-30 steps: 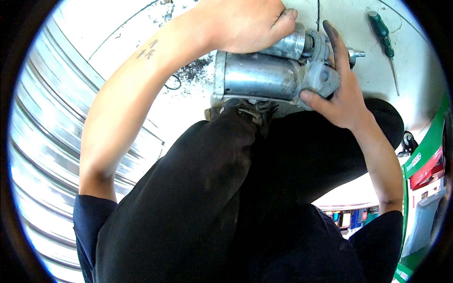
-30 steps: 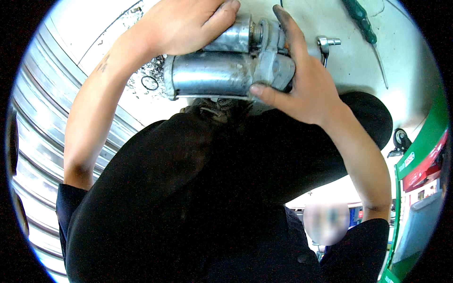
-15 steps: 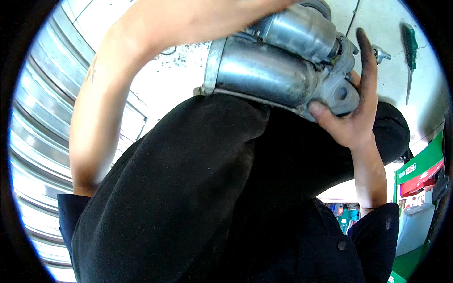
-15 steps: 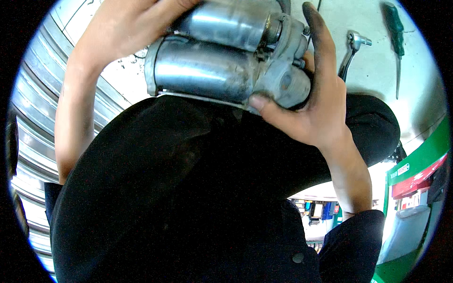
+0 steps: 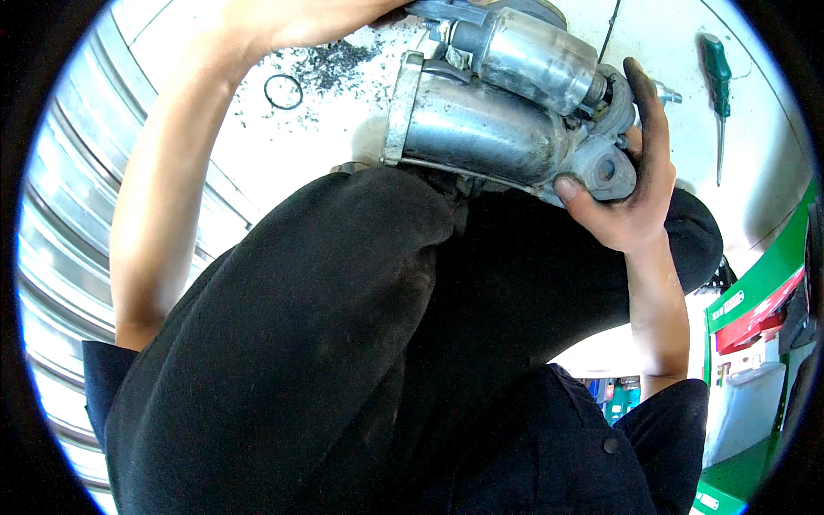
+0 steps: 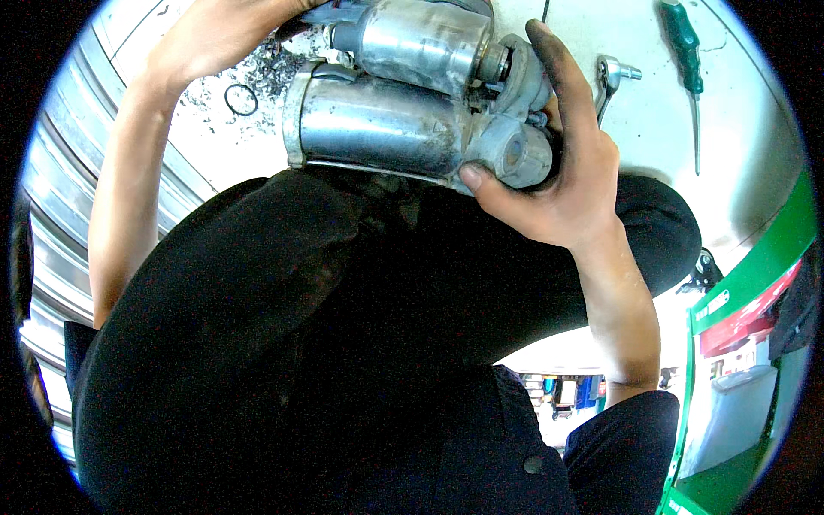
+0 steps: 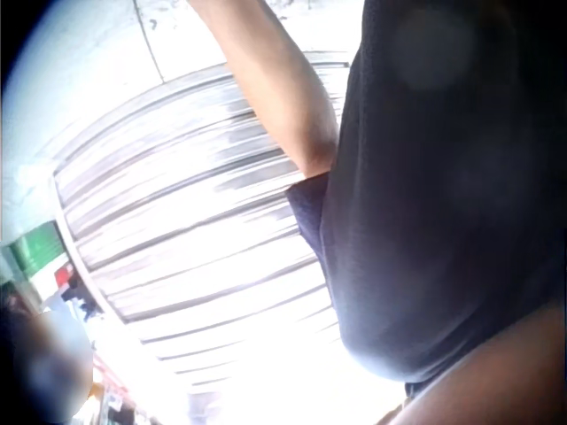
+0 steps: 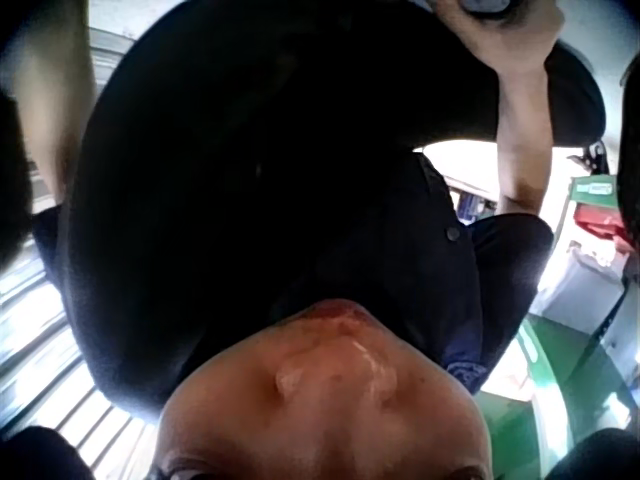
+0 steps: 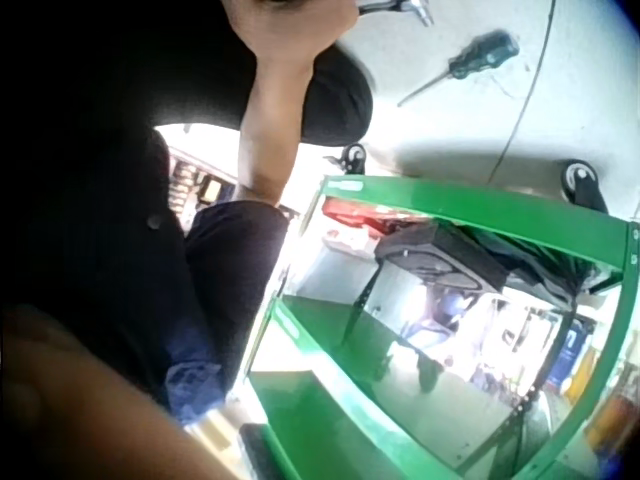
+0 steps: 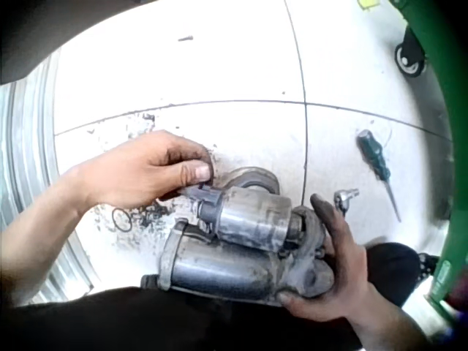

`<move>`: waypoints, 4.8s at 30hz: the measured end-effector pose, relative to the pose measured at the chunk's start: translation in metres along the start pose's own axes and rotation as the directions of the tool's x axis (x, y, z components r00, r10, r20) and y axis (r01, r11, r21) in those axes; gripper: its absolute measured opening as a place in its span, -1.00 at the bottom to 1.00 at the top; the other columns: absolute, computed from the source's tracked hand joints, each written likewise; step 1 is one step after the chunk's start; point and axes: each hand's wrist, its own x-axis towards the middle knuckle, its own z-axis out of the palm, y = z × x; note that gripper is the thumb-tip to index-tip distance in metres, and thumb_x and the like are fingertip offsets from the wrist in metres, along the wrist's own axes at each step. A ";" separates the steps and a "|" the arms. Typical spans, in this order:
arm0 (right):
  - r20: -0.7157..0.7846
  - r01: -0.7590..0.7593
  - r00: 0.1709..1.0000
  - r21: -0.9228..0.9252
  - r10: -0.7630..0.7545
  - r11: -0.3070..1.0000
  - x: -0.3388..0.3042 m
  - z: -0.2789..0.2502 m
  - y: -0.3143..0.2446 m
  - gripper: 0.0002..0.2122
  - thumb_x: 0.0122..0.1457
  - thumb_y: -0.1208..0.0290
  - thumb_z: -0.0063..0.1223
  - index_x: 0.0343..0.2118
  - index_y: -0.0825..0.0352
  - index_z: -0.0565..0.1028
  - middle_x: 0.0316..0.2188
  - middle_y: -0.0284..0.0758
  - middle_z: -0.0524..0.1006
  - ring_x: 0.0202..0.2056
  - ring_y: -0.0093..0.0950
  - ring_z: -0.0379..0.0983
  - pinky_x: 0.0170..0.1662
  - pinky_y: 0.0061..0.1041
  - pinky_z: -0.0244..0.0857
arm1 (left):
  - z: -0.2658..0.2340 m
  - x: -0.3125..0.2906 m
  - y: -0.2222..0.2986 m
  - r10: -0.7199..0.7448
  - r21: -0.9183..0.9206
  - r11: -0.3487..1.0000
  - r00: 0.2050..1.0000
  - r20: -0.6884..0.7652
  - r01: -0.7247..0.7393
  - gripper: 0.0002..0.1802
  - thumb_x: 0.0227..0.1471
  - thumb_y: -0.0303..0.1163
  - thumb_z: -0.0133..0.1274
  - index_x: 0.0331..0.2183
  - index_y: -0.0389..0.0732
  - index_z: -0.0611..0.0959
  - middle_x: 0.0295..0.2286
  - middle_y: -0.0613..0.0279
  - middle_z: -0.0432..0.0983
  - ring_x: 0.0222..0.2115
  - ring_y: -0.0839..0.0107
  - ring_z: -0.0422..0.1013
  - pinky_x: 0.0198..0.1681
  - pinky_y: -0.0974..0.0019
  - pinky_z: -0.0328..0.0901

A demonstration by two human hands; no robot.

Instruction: The person sits on the floor and disassembles a mechanical part, likely a starter motor, using a screwdriver and a wrench. They remove screws and separate the housing to expose internal components.

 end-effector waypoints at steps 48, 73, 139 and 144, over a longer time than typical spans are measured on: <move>-0.074 0.052 0.995 -0.154 -0.064 0.987 -0.004 -0.018 0.019 -0.02 0.05 0.20 0.39 0.41 0.52 0.02 0.31 0.19 0.25 0.17 -0.08 0.46 0.21 -0.18 0.38 | 0.071 -0.020 0.037 -0.357 -0.838 0.491 0.824 -0.441 -0.236 -0.41 0.06 -0.59 0.29 0.06 -0.42 0.37 -0.38 0.13 0.65 -0.30 0.42 0.54 -0.13 0.37 0.38; -0.122 0.020 0.992 -0.025 -0.023 0.999 0.005 -0.019 0.021 -0.09 0.02 0.30 0.38 0.38 0.51 0.11 0.27 0.12 0.33 0.19 -0.12 0.44 0.22 -0.16 0.38 | 0.071 -0.022 -0.002 -0.363 -0.826 0.564 0.897 -0.250 -0.002 -0.70 0.18 -0.37 0.23 -0.14 -0.40 0.69 -0.28 0.11 0.67 -0.26 0.39 0.54 -0.08 0.33 0.39; -0.073 0.018 0.997 -0.111 -0.026 0.994 -0.006 -0.018 0.028 -0.11 0.15 0.15 0.28 0.41 0.50 0.05 0.26 0.19 0.30 0.20 -0.04 0.41 0.27 -0.10 0.30 | 0.027 -0.035 0.064 -0.555 -0.960 0.171 0.826 0.092 0.222 -0.78 0.22 -0.29 -0.03 -0.39 -0.19 0.61 -0.43 0.29 0.47 -0.40 0.43 0.29 -0.20 0.31 0.20; -0.073 0.003 0.997 -0.107 -0.010 0.994 -0.005 -0.018 0.026 -0.11 0.15 0.16 0.27 0.41 0.51 0.05 0.27 0.18 0.28 0.21 -0.04 0.40 0.28 -0.10 0.29 | 0.020 -0.041 0.062 -0.301 -0.994 0.099 0.954 0.004 0.036 -0.71 0.23 -0.23 -0.07 -0.50 -0.10 0.58 -0.53 0.31 0.40 -0.47 0.40 0.28 -0.30 0.27 0.22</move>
